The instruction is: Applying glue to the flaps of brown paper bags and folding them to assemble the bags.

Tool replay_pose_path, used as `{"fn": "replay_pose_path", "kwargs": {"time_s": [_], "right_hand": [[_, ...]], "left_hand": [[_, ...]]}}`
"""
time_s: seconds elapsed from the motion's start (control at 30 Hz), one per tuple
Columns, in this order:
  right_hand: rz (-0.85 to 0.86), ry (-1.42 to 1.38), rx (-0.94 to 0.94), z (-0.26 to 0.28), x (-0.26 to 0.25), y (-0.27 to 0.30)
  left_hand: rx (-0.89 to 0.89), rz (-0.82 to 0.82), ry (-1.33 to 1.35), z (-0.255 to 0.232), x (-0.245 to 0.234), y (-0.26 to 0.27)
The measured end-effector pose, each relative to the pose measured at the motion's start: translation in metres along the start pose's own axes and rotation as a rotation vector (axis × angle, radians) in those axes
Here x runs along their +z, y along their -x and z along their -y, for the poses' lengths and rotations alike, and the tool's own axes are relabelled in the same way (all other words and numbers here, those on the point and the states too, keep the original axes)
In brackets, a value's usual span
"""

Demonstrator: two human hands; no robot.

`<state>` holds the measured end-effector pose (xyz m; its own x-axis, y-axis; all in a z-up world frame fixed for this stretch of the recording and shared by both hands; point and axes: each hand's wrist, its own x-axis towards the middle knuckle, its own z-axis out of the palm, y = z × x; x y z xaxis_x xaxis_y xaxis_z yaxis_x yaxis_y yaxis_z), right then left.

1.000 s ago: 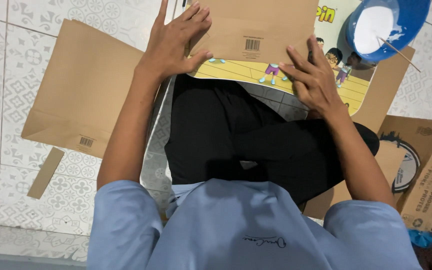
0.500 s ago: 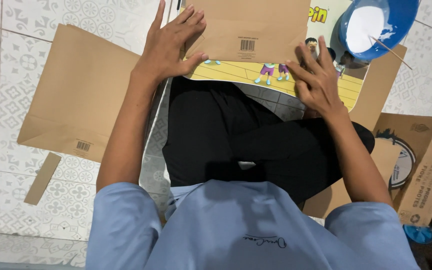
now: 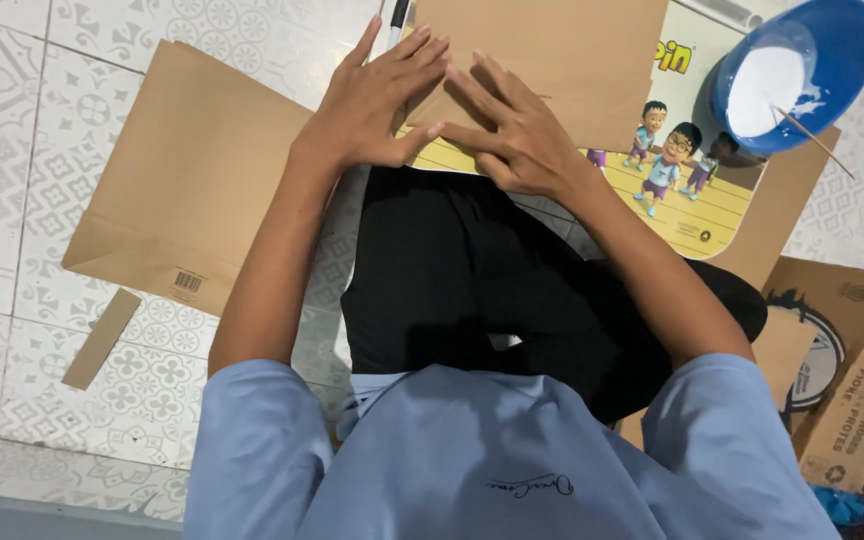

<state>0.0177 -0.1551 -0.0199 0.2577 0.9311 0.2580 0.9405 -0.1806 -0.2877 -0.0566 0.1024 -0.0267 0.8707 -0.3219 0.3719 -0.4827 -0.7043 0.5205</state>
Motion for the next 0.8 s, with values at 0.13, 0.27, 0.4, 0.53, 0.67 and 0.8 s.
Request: {"fn": "replay_pose_path", "kwargs": {"time_s": [0.13, 0.27, 0.4, 0.53, 0.67, 0.8], "right_hand": [[0.043, -0.028, 0.053, 0.001, 0.002, -0.004], [0.118, -0.035, 0.132, 0.004, 0.010, -0.011], [0.102, 0.034, 0.152, 0.002, 0.019, -0.010], [0.127, 0.074, 0.198, -0.008, 0.027, 0.003], [0.000, 0.238, 0.299, -0.011, 0.020, 0.014], [-0.030, 0.203, 0.406, -0.015, 0.010, 0.020]], "left_hand": [[-0.012, 0.035, -0.018, -0.001, -0.002, 0.000], [0.018, 0.017, -0.011, -0.004, -0.001, 0.002], [0.007, 0.013, 0.035, -0.008, -0.001, 0.002], [-0.004, -0.038, 0.006, -0.001, 0.008, 0.005], [-0.019, -0.057, -0.014, -0.003, 0.007, 0.006], [-0.044, -0.062, -0.003, -0.009, 0.007, 0.004]]}}
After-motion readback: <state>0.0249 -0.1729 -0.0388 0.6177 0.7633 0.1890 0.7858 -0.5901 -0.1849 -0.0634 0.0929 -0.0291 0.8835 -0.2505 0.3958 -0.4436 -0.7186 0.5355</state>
